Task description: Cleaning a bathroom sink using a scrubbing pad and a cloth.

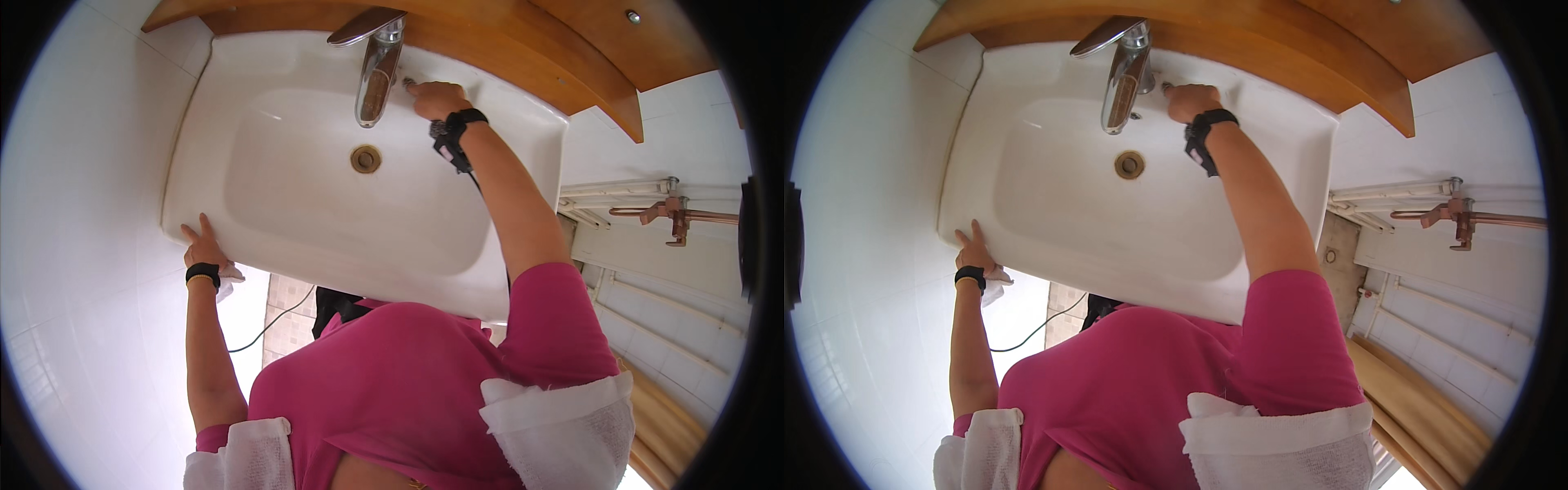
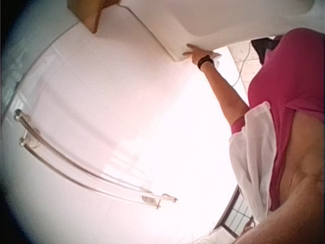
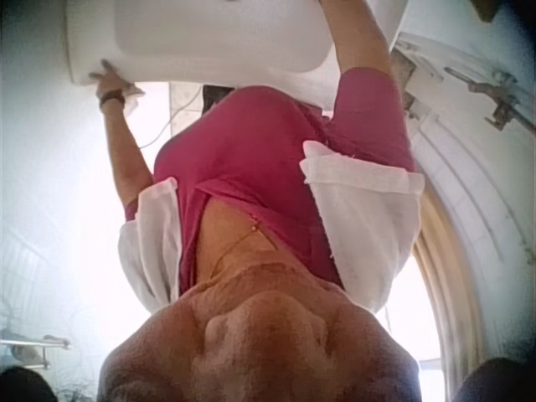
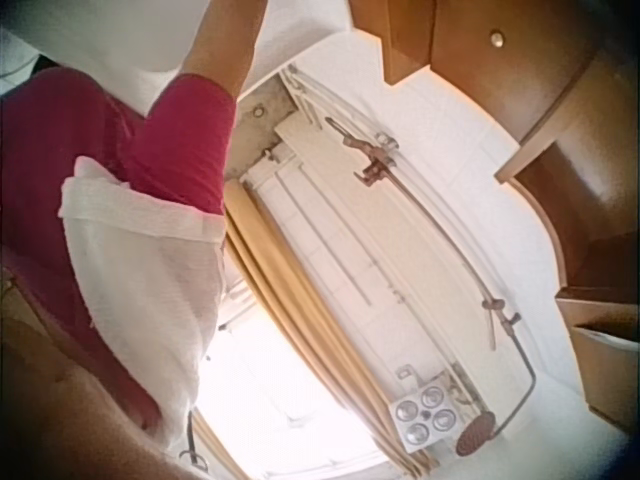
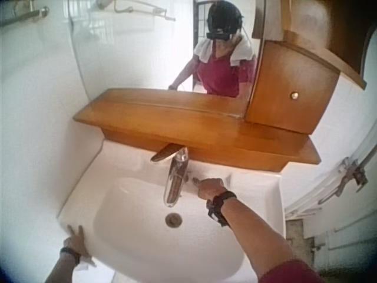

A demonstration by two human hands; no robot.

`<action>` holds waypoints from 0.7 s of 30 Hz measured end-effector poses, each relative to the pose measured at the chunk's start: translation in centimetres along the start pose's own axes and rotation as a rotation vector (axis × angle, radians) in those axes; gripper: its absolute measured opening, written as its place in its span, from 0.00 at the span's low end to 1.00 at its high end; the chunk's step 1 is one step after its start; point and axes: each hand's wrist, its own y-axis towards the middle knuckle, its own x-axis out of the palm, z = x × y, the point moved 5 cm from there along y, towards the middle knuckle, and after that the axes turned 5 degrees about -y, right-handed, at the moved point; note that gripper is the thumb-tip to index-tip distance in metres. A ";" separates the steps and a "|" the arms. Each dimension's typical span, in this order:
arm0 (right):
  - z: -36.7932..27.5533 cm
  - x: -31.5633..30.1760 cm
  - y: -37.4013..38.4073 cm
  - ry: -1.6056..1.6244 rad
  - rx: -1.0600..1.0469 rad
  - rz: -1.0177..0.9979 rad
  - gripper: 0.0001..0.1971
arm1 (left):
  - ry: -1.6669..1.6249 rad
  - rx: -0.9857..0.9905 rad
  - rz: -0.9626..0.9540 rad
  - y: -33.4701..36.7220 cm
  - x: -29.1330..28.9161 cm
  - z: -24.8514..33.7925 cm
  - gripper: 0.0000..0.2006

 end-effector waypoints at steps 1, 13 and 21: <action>1.2 0.5 0.2 -0.035 0.023 -0.009 0.26 | 0.000 0.000 0.004 -0.1 0.0 0.0 0.54; 1.6 -0.6 2.4 -0.021 -0.022 0.068 0.24 | 0.015 0.030 0.039 0.4 0.3 -0.2 0.53; 3.2 -0.1 1.0 0.039 0.064 0.012 0.26 | 0.004 0.019 0.014 -0.2 -0.1 0.0 0.53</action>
